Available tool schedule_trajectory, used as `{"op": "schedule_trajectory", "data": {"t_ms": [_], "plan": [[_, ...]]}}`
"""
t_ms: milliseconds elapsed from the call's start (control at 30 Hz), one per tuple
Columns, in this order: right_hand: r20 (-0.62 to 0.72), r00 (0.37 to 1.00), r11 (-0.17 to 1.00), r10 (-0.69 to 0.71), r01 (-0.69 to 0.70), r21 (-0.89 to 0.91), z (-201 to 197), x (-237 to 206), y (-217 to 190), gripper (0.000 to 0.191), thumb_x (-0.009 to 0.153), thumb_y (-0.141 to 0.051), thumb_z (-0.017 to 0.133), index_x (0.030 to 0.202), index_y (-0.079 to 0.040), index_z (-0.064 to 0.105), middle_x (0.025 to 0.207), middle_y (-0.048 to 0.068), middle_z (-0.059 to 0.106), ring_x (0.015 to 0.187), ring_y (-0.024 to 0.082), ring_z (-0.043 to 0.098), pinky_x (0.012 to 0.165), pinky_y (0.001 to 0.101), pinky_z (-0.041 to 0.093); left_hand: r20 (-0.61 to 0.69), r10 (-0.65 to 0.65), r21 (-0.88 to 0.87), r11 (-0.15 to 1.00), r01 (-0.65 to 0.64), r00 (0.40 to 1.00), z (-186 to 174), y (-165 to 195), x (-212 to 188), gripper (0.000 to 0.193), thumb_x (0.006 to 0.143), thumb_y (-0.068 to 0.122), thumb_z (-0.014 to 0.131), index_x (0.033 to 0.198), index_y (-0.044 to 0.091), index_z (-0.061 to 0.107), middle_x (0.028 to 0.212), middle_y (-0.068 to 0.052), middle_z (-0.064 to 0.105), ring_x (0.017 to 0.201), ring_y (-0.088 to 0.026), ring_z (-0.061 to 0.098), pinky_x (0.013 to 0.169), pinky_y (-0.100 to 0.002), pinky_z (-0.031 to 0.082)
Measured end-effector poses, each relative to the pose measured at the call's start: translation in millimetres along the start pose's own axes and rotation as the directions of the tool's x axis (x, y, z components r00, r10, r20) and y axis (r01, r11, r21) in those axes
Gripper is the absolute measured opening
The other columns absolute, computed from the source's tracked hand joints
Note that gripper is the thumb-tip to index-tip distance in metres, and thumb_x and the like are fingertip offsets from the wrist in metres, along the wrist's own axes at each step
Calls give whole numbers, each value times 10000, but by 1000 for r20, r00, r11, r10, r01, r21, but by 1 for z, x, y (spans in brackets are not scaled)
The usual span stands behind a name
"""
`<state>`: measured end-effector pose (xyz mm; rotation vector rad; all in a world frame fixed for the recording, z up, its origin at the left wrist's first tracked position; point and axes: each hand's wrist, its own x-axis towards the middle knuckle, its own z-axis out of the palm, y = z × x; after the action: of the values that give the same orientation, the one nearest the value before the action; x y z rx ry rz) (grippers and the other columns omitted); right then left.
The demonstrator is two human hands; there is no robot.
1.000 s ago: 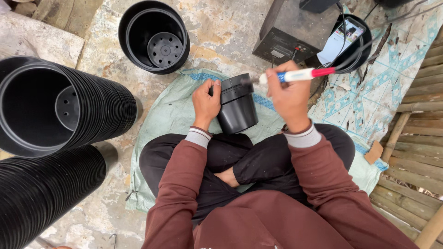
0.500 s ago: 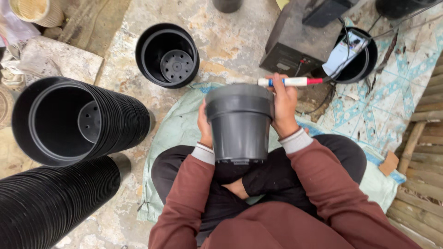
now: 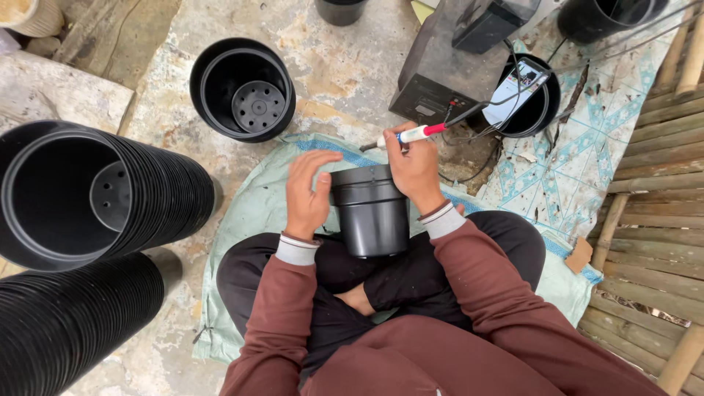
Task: The person uses a soldering iron to melt holes into the sides of black plastic nursery pots. They hold each pot with one hand and apply the hot tip with the other, rotating the pot to create multiple holes around the rim. Finished pots are placed into a larger container.
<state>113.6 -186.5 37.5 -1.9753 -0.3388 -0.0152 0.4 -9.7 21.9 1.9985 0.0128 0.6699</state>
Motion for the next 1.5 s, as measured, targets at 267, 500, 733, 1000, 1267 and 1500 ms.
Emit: {"op": "schedule_trajectory", "data": {"t_ms": [267,500,733,1000,1267,1500], "plan": [[22,999,999,-27,26,46,3,-1,9,152,1025,-136,681,985,11,685,757,68,713,661,106,690,580,270,512,132,-260,141,960,241,957,38,-10,-11,314,1060,254,582,839,33,561,714,-171,570,686,-396,572,610,-468,419],[-51,996,941,-69,82,329,-29,15,1,93,1072,-52,637,1030,26,609,747,59,653,617,99,645,558,264,547,-41,-271,149,950,274,962,51,-34,-15,374,1084,264,548,801,26,495,692,-198,539,656,-430,532,591,-497,387],[17,1000,963,-26,20,267,-57,-20,-18,113,1073,-21,654,992,27,591,702,43,616,556,66,566,494,224,426,-103,-320,289,896,337,942,56,-50,-12,424,1081,340,534,771,51,520,708,-171,601,670,-427,567,577,-512,393],[45,990,989,-134,131,69,-47,-34,-29,128,1058,-50,690,968,24,640,724,40,650,608,74,614,533,235,440,-96,-356,290,883,368,930,55,-43,-14,441,1079,357,536,755,58,516,645,-155,566,597,-388,545,555,-493,381],[57,984,985,-170,172,-32,-47,-40,-29,121,1037,-57,713,950,7,658,724,30,650,607,73,562,556,251,420,-104,-360,305,876,374,927,57,-39,-15,433,1076,360,540,760,64,532,654,-143,585,607,-385,563,551,-489,388],[62,979,979,-196,199,-52,-45,-39,-24,131,1033,-57,727,942,8,659,699,24,621,593,71,513,546,258,388,-107,-360,299,877,375,927,59,-37,-14,426,1073,365,540,769,66,542,677,-136,608,628,-385,582,569,-497,402]]}}
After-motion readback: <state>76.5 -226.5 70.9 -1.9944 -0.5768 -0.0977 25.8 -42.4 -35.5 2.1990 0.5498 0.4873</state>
